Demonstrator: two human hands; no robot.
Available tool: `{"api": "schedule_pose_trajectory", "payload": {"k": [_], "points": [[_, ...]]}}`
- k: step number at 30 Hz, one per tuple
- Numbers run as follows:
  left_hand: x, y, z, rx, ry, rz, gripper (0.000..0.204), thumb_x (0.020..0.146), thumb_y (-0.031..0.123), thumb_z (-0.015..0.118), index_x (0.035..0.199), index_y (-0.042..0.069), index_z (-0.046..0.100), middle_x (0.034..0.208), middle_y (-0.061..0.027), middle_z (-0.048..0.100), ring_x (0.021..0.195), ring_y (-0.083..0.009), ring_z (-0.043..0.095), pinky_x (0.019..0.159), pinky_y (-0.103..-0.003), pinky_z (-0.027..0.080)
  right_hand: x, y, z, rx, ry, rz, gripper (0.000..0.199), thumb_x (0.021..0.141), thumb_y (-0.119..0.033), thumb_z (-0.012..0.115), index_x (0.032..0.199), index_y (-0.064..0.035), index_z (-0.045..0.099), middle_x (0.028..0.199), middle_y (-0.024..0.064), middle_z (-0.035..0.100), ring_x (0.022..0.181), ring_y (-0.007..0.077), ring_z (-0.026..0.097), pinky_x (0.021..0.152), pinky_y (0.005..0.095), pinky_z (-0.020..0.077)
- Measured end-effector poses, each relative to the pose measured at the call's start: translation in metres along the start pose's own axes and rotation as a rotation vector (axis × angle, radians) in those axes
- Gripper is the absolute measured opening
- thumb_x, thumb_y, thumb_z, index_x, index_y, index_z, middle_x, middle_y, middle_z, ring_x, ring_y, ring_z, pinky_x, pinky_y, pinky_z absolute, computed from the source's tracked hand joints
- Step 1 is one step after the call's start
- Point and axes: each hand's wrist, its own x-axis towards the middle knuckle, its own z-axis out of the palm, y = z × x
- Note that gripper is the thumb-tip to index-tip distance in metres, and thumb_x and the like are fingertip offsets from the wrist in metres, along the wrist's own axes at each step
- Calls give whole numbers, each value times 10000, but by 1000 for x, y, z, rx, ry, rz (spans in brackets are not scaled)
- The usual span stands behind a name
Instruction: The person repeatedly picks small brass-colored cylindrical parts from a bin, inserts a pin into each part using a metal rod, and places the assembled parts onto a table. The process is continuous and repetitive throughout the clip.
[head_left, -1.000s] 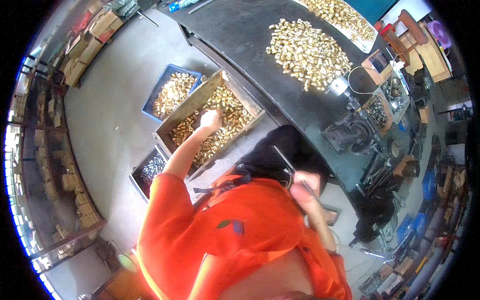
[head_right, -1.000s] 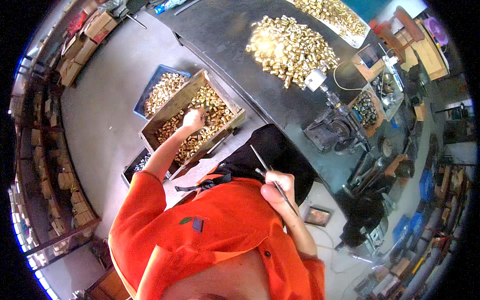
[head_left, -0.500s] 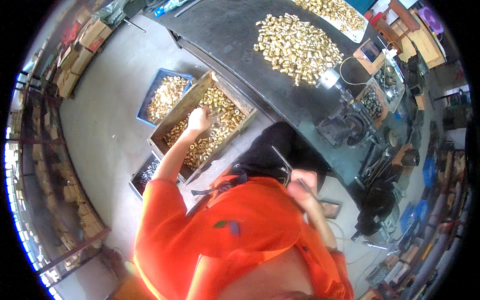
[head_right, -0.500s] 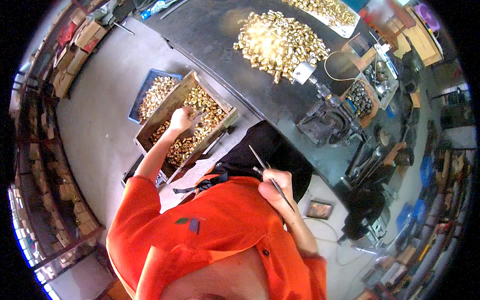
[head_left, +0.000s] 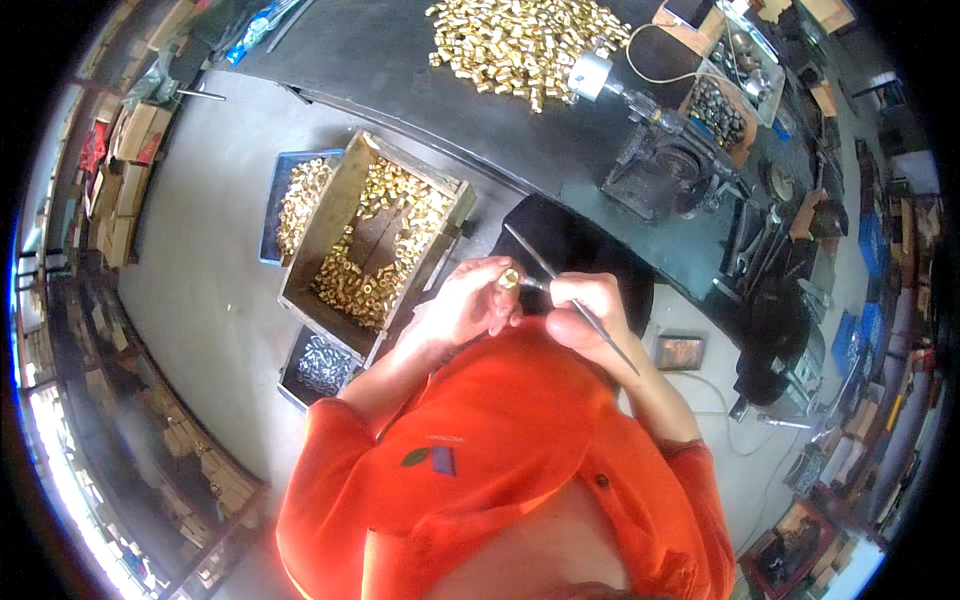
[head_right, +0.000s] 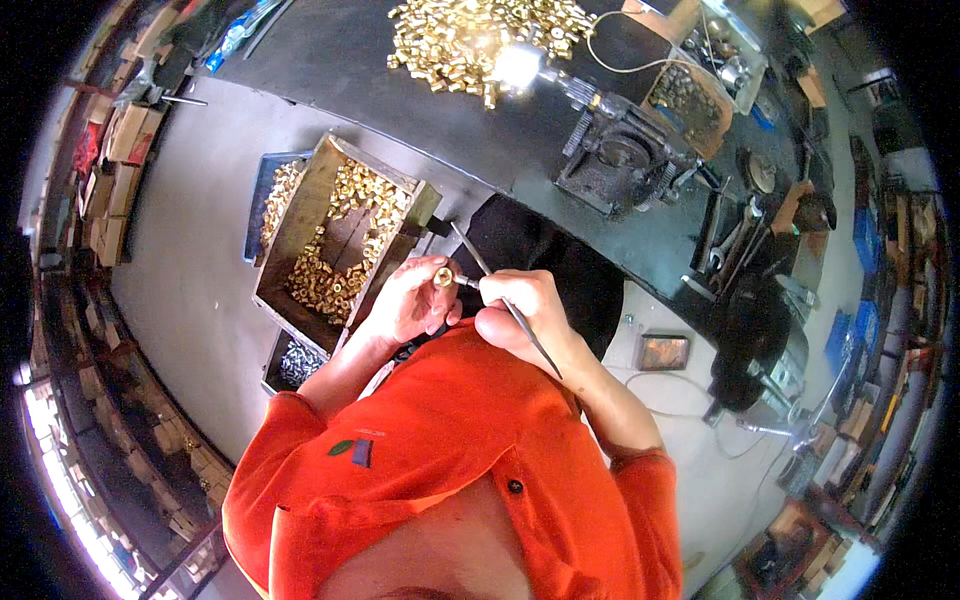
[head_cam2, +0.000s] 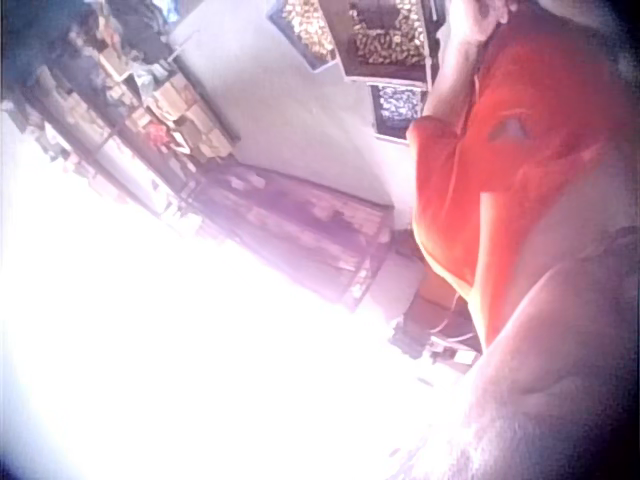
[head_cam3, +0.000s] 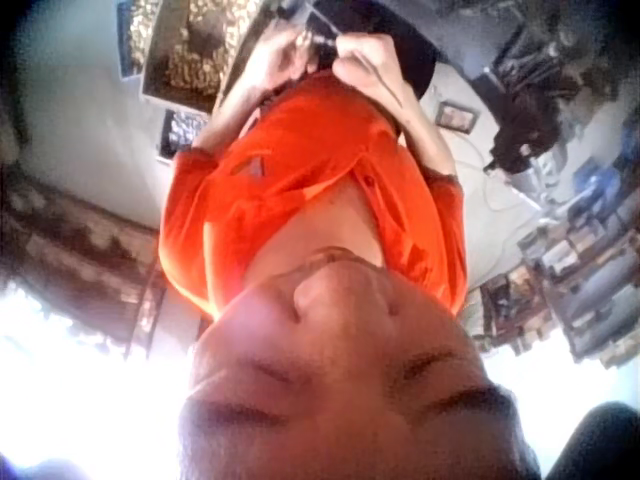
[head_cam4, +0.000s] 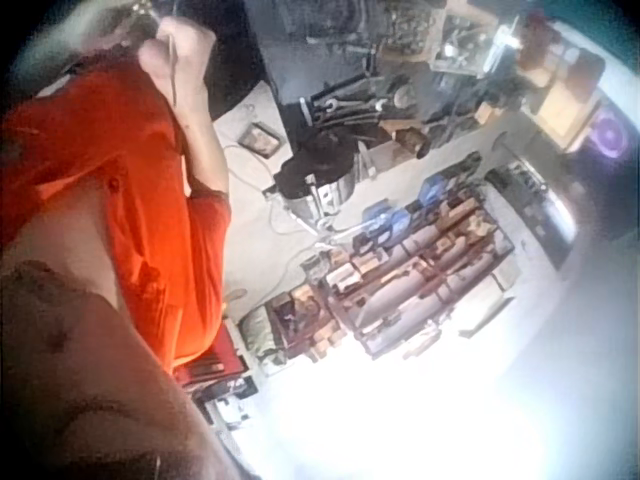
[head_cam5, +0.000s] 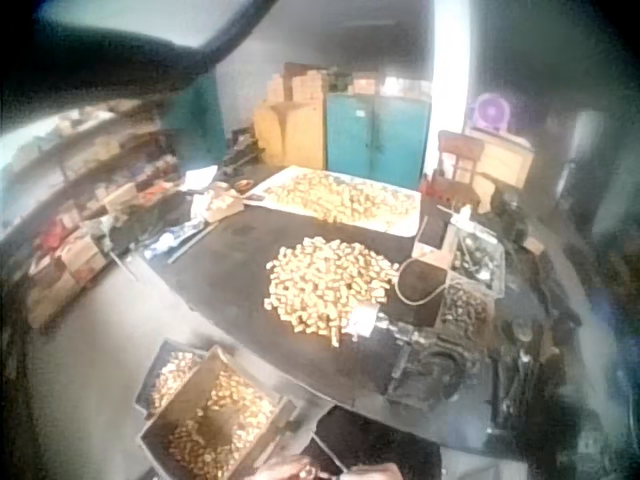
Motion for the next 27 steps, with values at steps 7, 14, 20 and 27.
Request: {"api": "schedule_pose_trajectory", "payload": {"k": [7,14,20,27], "points": [[-1,14,18,516,52,137,348,955,291,514,786,-4,588,520,-74,542,426,-155,530,578,-316,517,-7,0,-1,-77,-10,21,238,646,-117,648,620,-24,430,566,113,435,461,267,446,449,351,347],[1,23,24,790,16,140,260,931,189,566,811,-37,608,603,-85,603,506,-136,576,525,-270,502,-9,0,4,-223,25,-46,179,626,-90,649,627,-37,477,576,117,488,482,305,518,445,378,399],[3,16,15,682,-8,131,263,928,197,570,870,-55,618,652,-100,618,531,-153,594,509,-266,504,-15,21,19,-174,120,-55,177,624,-83,651,620,-39,480,562,113,484,479,290,524,440,375,401],[6,11,17,685,-11,165,210,923,146,571,923,-61,611,701,-93,626,585,-143,603,531,-268,516,-17,32,24,-160,156,-37,160,637,-69,630,595,-34,480,553,108,502,474,240,537,441,340,401]]}}
